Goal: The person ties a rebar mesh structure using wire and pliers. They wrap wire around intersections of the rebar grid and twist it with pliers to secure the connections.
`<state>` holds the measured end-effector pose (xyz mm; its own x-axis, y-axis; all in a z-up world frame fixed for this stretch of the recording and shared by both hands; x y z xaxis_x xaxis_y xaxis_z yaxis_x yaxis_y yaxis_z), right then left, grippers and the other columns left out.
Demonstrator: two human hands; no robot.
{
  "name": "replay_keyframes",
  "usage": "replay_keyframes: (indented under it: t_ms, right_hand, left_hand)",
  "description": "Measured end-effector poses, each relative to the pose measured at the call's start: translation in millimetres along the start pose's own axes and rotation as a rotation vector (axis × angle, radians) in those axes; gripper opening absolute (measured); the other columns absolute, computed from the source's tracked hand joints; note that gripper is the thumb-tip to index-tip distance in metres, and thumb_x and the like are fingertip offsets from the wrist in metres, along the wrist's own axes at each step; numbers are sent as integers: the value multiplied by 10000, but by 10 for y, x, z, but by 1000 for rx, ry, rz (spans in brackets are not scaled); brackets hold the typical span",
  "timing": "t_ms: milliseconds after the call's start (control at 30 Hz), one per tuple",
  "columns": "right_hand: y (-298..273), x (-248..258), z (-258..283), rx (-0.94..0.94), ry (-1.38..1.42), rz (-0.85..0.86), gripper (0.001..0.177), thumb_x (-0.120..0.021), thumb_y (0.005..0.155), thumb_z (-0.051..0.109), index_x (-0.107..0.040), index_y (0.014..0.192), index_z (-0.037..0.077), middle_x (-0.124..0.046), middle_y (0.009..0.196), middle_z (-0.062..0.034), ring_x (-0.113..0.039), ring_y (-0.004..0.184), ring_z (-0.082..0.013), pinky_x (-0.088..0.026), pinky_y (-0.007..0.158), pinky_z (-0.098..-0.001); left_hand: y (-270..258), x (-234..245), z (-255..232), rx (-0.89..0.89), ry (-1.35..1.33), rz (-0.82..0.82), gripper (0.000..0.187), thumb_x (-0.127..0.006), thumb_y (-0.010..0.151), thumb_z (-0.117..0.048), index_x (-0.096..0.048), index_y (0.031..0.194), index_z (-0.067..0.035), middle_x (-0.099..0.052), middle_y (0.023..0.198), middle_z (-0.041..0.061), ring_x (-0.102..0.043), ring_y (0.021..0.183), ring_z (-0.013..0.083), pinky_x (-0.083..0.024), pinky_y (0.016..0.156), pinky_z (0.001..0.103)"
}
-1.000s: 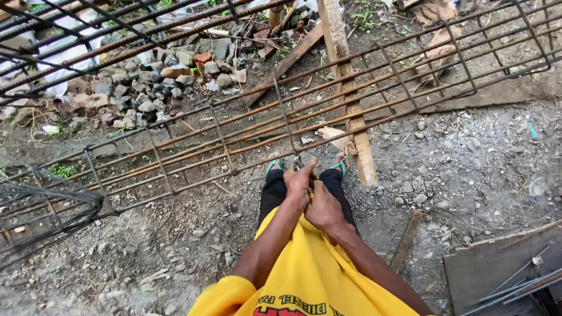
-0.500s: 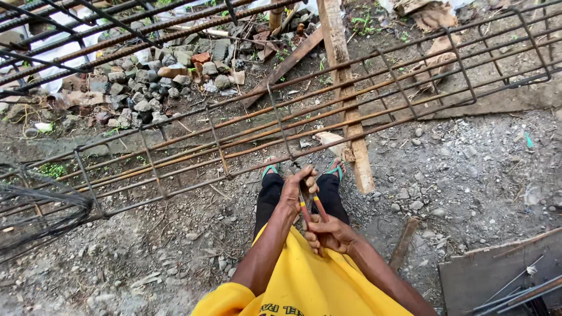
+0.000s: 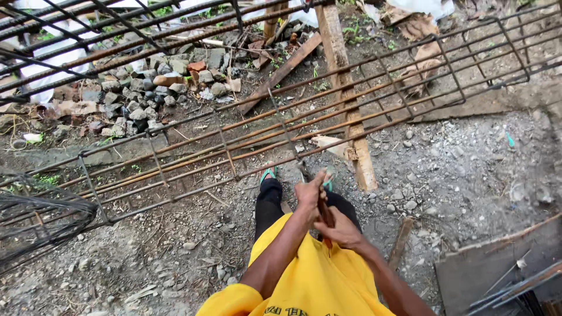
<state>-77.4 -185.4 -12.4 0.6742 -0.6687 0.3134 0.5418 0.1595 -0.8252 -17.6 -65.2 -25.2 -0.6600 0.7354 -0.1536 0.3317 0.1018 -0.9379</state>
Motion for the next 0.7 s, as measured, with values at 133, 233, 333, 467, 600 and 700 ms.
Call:
replay_keyframes:
  t_ms: [133,233,333,467,600,700]
  right_hand:
    - [-521,65,684,-20,740,352,226,-672,907,293,-656,885,68,-751,728,-125,-766,702,-226,-507,511,-239]
    - [-453,-256,568,-199,1164,522,151,-653,934,234,-623,860,106,-686,720,-172,-725,652,-322,-590,630,-451]
    - [-307,-527,382,-305,1101,818,319,-602,989,354,-417,806,168,-329,626,22,-340,537,-124,-339,530,-284]
    - [-300,-513,334,-268,1048,612,358,-663,1000,275,-373,799,211,-279,542,75,-247,416,-56,-221,392,-242]
    - [-309,-413,203,-305,922,452,370,-675,1002,286,-367,805,233,-260,524,83,-195,379,-29,-153,356,-227]
    - [-404,90,154,-155,737,194,246,-812,882,166,-578,863,94,-369,458,52,-392,329,-72,-391,332,-256]
  left_hand:
    - [60,-70,110,70,-202,325,341,-826,866,-280,-609,757,-40,-457,517,-15,-508,383,101,-541,423,323]
    - [0,-49,61,119,-214,442,353,-786,916,-323,-619,778,-44,-394,548,-37,-476,420,115,-559,508,352]
    - [13,-83,-2,200,-300,572,300,-708,934,-241,-535,742,-87,-368,494,-45,-378,386,100,-421,442,300]
    - [78,-85,162,253,-255,582,289,-745,893,-245,-546,714,-134,-359,466,-96,-354,369,58,-452,410,280]
    - [343,-101,434,272,-332,681,262,-675,919,-261,-551,718,-148,-328,462,-93,-330,369,77,-470,412,310]
    - [-375,-294,-80,-121,-154,553,285,-728,961,-375,-655,998,-103,-625,672,33,-611,502,153,-604,553,365]
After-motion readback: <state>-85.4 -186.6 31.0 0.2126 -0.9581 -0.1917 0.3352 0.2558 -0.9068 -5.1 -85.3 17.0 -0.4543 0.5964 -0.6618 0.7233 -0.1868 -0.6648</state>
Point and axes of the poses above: each hand's wrist, its own y-axis towards the middle knuckle, its own x-axis out of the back of the hand, z = x × y, the point moved 7 cm from there along y, towards the middle knuckle
